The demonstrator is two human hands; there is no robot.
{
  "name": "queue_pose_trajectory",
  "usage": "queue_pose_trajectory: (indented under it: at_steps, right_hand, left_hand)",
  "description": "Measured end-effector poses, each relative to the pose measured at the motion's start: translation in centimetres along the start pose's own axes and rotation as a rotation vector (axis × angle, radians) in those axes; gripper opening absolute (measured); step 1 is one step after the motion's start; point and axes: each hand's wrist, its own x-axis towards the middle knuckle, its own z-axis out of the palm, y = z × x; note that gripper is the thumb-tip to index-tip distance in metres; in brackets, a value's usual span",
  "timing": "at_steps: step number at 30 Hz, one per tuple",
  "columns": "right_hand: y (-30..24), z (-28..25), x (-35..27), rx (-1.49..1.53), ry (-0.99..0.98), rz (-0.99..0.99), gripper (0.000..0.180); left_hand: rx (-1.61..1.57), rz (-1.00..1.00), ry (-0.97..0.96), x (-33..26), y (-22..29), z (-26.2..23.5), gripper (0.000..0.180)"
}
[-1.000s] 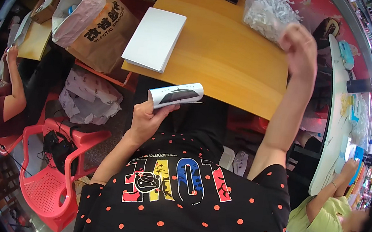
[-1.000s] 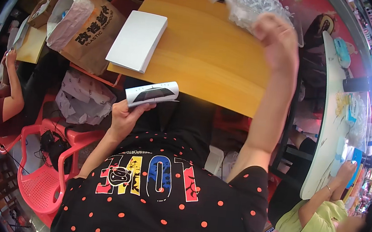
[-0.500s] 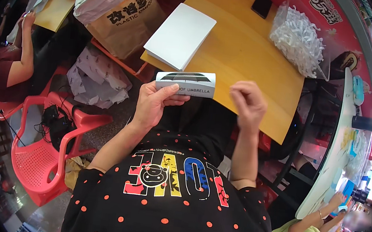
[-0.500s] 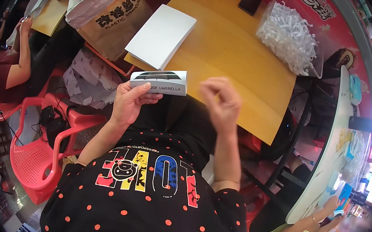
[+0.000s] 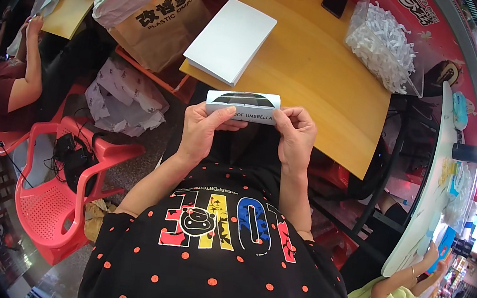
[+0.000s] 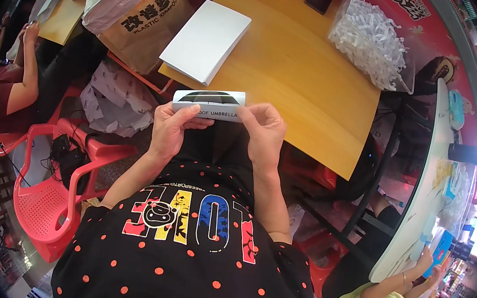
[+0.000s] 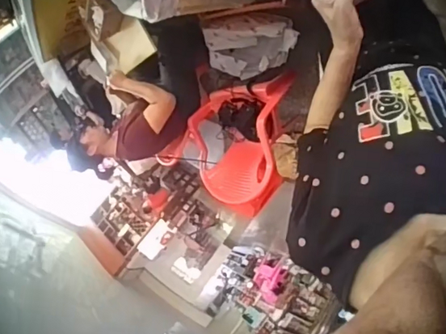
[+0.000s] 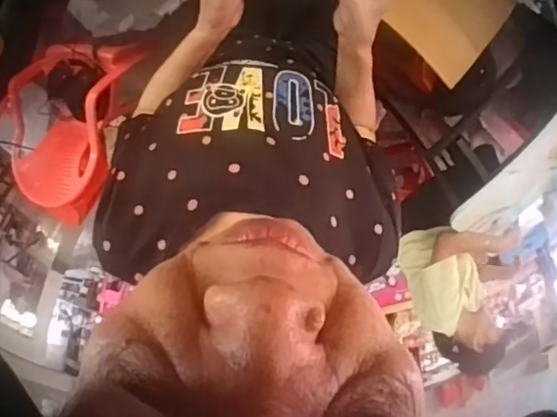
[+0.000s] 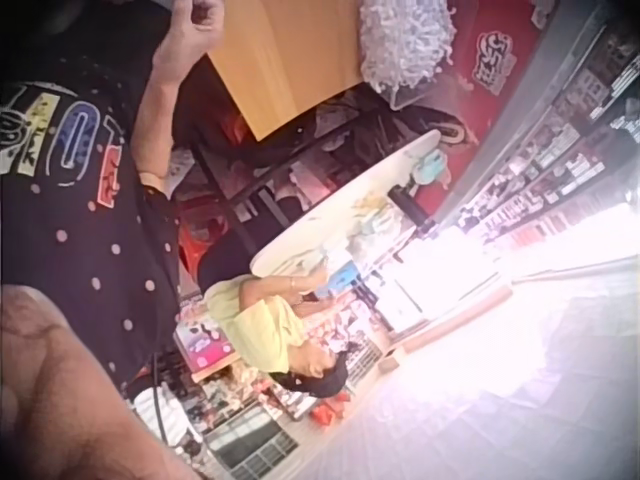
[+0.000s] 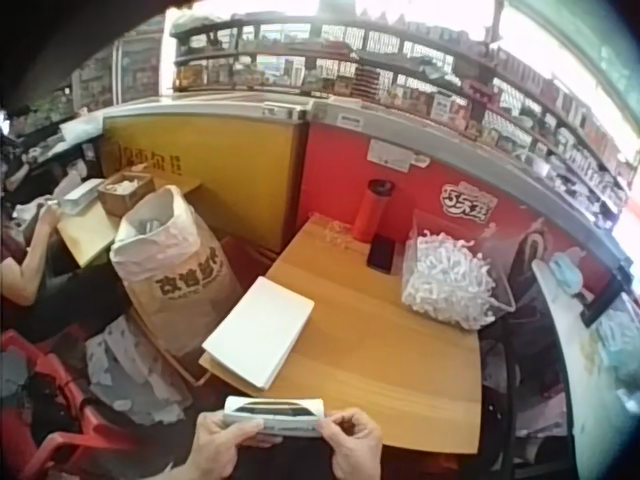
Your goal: Applying labels to the sides of small white boxes.
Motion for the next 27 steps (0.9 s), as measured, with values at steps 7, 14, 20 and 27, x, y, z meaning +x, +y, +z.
queue_pose_trajectory:
  at_steps: [7,14,20,27]
  right_hand:
    - [-1.4,2.3,-0.9,0.107,-0.121,0.238,0.023]
    - [0.1,3.1,-1.2,0.047,-0.083,0.132,0.022]
    - [0.5,3.0,-1.3,0.036,-0.068,0.137,0.015]
    - [0.4,1.5,-1.2,0.183,-0.161,0.262,0.019]
  left_hand:
    - [0.109,0.077,-0.008,-0.4,-0.6,-0.2,0.019]
    - [0.179,0.11,0.001,-0.4,-1.3,0.4,0.018]
    - [0.178,0.035,0.013,-0.2,-1.3,-0.2,0.018]
    - [-0.179,-0.175,0.01,0.0,-0.2,-1.7,0.02]
